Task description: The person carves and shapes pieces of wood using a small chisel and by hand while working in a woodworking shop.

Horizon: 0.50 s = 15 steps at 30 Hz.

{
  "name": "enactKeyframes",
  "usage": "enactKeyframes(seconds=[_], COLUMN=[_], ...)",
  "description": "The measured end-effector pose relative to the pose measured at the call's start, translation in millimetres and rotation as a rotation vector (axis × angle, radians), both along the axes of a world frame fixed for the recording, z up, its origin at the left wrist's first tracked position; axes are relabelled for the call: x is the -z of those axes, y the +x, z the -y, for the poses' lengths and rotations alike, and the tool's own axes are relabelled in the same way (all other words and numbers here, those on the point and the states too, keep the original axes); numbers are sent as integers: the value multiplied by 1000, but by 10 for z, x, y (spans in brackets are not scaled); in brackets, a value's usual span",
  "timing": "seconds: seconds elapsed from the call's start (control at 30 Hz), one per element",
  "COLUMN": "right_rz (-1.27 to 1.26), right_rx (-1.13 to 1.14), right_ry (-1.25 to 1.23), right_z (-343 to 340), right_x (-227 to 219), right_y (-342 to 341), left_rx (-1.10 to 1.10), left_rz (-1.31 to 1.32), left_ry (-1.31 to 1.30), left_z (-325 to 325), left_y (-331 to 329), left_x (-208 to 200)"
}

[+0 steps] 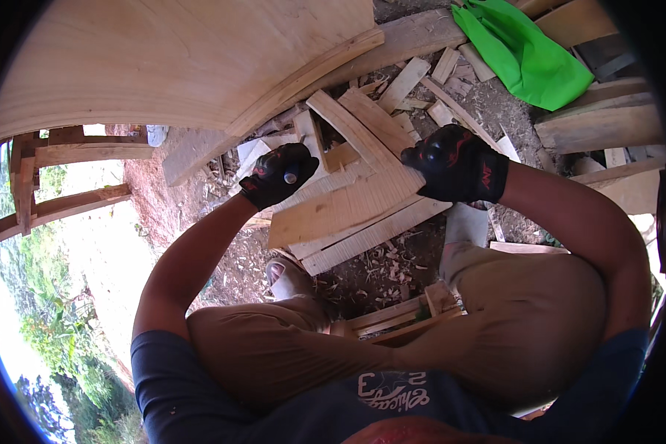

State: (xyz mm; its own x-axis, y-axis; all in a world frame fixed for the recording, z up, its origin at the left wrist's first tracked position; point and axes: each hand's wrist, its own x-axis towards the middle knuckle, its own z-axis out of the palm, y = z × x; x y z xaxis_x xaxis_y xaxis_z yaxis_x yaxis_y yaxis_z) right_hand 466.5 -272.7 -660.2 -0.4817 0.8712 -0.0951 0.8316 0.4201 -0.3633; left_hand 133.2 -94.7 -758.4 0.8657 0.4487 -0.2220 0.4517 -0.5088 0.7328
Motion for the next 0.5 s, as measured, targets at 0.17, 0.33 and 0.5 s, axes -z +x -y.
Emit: enactKeyframes(seconds=[0.17, 0.33, 0.5], right_rz=[-313, 80, -182], right_rx=[-231, 123, -166], right_ry=[165, -75, 208], right_z=[38, -36, 72], right_x=[-146, -27, -274], right_y=[-127, 36, -144], left_rx=[17, 111, 56], left_rz=[13, 177, -104], left_ry=[164, 106, 124], left_z=[60, -21, 64], left_y=[73, -115, 83], left_x=[-45, 197, -118])
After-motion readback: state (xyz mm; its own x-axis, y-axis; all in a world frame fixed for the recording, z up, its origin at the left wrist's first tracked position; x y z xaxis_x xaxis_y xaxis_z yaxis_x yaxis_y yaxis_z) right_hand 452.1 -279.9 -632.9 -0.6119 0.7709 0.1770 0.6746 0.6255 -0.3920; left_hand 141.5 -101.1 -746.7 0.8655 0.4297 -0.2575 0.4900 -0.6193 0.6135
